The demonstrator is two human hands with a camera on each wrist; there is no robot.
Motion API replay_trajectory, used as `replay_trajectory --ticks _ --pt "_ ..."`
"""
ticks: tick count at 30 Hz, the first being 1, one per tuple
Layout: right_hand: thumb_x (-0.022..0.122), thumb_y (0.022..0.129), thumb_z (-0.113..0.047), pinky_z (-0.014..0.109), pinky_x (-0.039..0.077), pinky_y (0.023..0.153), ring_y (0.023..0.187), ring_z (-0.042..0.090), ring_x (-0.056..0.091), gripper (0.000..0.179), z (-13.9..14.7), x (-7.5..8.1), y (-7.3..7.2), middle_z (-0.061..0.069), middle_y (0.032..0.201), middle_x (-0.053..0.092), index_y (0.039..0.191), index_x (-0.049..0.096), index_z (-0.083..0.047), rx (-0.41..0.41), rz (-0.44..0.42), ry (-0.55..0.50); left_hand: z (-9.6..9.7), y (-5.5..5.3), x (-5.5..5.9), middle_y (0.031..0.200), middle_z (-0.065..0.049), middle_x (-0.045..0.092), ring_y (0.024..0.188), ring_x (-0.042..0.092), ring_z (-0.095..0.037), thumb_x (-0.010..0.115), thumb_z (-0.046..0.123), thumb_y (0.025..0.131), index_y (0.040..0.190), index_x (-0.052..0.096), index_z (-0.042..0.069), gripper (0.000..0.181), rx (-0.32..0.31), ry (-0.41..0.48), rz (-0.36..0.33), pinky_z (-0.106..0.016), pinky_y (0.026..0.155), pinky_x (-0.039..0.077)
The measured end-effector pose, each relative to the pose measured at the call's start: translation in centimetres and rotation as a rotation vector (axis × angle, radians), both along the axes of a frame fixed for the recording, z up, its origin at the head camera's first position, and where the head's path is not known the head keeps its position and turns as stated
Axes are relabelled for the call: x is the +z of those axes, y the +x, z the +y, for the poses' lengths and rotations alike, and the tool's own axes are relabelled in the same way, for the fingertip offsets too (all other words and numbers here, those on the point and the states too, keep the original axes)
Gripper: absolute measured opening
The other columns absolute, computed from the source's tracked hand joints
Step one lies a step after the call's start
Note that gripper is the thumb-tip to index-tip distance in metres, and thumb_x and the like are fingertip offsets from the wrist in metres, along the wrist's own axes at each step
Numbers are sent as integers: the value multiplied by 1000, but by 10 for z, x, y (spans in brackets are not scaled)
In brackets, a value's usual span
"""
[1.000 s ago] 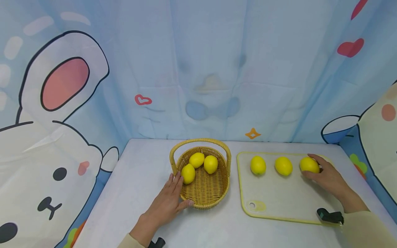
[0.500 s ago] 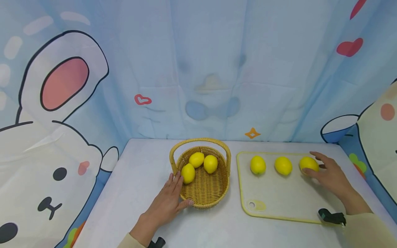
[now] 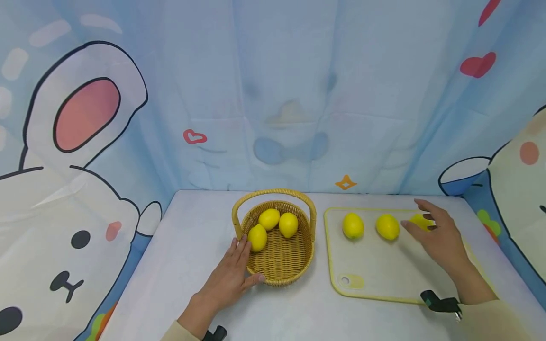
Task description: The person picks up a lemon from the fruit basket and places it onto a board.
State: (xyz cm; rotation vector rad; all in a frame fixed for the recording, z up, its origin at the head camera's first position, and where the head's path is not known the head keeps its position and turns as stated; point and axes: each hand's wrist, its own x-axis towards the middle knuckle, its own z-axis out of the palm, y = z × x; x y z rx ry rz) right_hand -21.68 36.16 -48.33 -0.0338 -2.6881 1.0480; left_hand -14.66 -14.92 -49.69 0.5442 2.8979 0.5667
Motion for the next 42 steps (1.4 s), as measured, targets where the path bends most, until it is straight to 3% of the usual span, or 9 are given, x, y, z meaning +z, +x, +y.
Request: replay_trajectory --ticks 4,6,13,19,25,30,33,38,42 --pt "70 104 -32 11 34 87 131 46 46 69 -34 14 9 26 158 44 162 40 -10 29 73 -57 0 0 1 177 -18 10 164 4 -39 56 58 105 167 21 -1 93 6 12 0 -54 131 22" --pt "72 103 -29 6 34 87 129 40 48 69 -50 20 13 24 157 45 162 41 -11 54 101 -85 0 1 1 177 -18 10 164 4 -39 56 58 105 167 21 -1 93 7 13 2 -54 131 22" --pt "75 101 -15 0 41 94 119 -10 46 67 -95 28 27 10 154 49 160 45 -16 185 160 -235 -1 0 0 177 -18 10 164 4 -40 56 58 105 167 21 -1 93 6 13 0 -54 131 22" --pt "74 96 3 6 50 94 119 -5 55 69 -133 29 37 -22 145 49 157 48 -13 304 214 -365 0 1 -1 177 -19 11 164 6 -41 56 58 105 166 22 -2 92 5 12 5 -54 131 22" --pt "73 95 6 13 53 95 119 1 58 65 -176 27 49 -11 145 54 154 51 -10 421 198 -473 0 1 1 177 -18 10 164 6 -40 55 59 105 167 22 -2 92 6 7 2 -54 131 23" --pt "74 98 -1 20 56 97 125 9 58 62 -215 26 50 7 150 53 154 50 -14 544 106 -532 0 3 2 177 -17 9 164 5 -40 56 59 104 167 21 -1 93 9 10 -6 -55 131 22" --pt "74 100 -10 25 56 100 132 21 57 61 -237 25 42 8 156 49 155 49 -19 575 -4 -555 -1 3 2 178 -16 9 164 5 -40 56 59 104 167 21 -1 93 10 4 -2 -55 131 22" --pt "74 101 -22 41 55 107 142 39 51 66 -267 19 21 10 164 41 160 44 -24 575 -222 -618 -1 3 1 178 -16 10 164 7 -41 57 59 104 167 21 -1 93 6 2 8 -55 130 23" --pt "75 100 -24 49 53 110 142 39 53 70 -284 9 9 15 165 40 162 42 -20 545 -334 -636 -1 2 1 178 -16 10 164 6 -41 56 60 104 167 22 -1 94 5 9 7 -55 130 24"
